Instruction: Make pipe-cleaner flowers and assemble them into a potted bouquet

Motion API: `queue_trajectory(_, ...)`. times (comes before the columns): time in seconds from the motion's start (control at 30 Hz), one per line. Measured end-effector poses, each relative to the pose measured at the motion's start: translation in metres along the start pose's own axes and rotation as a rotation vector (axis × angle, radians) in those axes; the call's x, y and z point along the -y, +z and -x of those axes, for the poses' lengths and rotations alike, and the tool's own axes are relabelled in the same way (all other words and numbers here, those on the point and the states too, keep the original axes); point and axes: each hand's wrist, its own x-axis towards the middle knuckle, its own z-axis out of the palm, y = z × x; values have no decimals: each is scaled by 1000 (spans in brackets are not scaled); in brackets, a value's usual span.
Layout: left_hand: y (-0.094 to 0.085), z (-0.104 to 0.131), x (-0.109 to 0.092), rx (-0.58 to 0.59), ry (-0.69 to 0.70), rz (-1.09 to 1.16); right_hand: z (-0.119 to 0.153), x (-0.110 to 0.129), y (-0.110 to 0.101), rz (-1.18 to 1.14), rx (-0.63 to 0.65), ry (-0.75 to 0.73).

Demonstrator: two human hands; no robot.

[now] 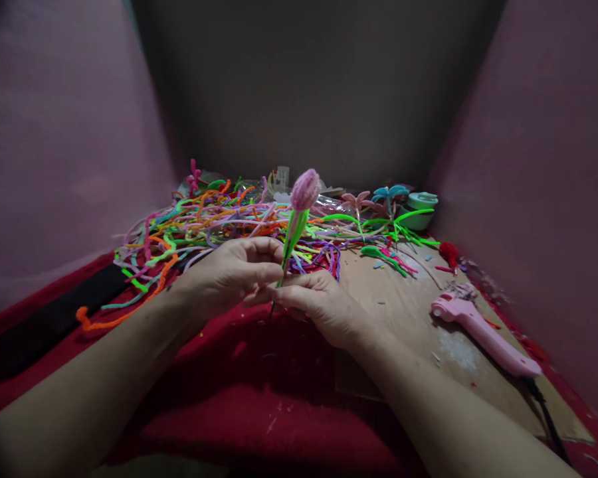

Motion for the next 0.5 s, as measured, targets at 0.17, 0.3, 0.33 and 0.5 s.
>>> queue_trajectory(0.17,4,2,-3,-68,60,-245,0,8,6,55,-48,38)
queue_trajectory(0.3,1,3,-4,-49,28,-159,0,11,4,56,-13,80)
queue_trajectory(0.33,0,4,-4,-18,1,-120,0,11,3,65,25,81)
queue_trajectory(0.5,-2,5,-2,162,-148,119,3,5,2,61,199,48)
